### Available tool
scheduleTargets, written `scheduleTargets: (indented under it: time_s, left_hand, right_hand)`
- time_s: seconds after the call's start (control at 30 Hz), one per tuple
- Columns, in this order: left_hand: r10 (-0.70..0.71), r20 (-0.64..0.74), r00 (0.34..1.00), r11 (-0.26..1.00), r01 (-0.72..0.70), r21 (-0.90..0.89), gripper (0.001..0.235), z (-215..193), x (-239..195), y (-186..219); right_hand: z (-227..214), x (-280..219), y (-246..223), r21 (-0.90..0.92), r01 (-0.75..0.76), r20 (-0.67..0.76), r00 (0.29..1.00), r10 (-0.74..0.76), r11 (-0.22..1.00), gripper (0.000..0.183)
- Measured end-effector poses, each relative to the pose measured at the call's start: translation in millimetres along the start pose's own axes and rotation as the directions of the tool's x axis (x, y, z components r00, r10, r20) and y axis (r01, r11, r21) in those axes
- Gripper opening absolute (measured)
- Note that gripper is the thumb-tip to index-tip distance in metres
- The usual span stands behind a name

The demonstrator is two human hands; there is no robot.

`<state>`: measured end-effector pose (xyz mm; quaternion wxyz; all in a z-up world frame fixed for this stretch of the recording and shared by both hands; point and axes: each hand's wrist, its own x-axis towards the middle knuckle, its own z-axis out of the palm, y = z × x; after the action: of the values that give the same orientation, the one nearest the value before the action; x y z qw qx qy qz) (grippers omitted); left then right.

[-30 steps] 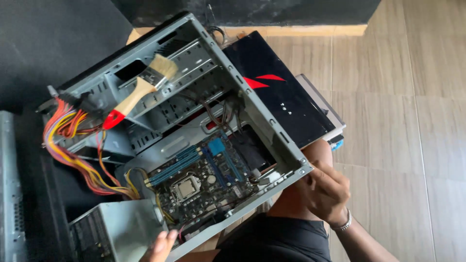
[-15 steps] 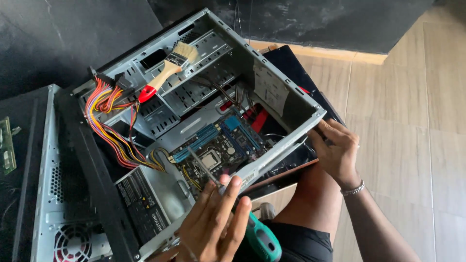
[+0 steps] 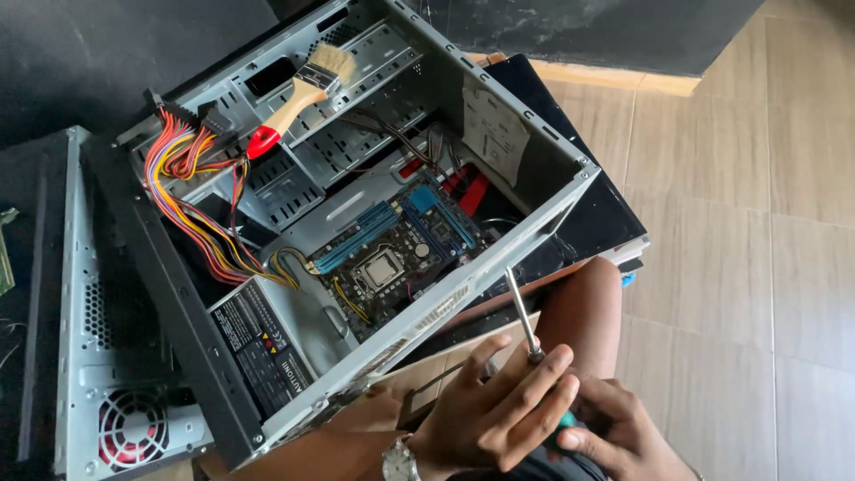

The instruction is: The person uses a screwdriver to remove screws from a computer fan attached to the motherboard. After detaching the fan, they use a paintbrush to clean dust from the fan blades and the surrounding area inside the computer case.

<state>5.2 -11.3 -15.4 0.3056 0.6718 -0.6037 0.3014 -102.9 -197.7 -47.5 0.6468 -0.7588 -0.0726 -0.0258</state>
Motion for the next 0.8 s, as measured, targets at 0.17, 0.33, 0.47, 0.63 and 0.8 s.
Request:
scheduleTargets:
  time_s: [0.17, 0.33, 0.47, 0.63, 0.8]
  left_hand:
    - [-0.341, -0.122, 0.932, 0.890, 0.278, -0.362, 0.038, 19.3, -28.7, 8.7]
    - [-0.780, 0.070, 0.622, 0.373, 0.553, -0.745, 0.040, 3.1, -3.8, 7.3]
    - [-0.808, 0.443, 0.388, -0.171, 0.566, -0.807, 0.049, -3.3, 11.1, -6.1]
    - [-0.828, 0.418, 0.372, -0.208, 0.489, -0.847, 0.031, 2.3, 12.6, -11.7]
    - [-0.818, 0.455, 0.353, -0.270, 0.463, -0.844, 0.028, 3.6, 10.3, -18.2]
  right_hand:
    - [13.7, -9.6, -13.5, 0.169, -0.272, -0.107, 0.950, 0.292, 0.947, 0.054]
    - [14.7, -10.2, -22.7, 0.182, -0.218, -0.108, 0.965, 0.240, 0.959, 0.048]
    - [18.6, -9.9, -25.0, 0.140, -0.197, -0.124, 0.969, 0.215, 0.970, 0.050]
    - [20.6, -9.7, -29.7, 0.167, -0.207, -0.140, 0.963, 0.231, 0.964, 0.050]
    - [22.2, -6.9, -33.7, 0.144, -0.289, -0.184, 0.932, 0.312, 0.947, 0.054]
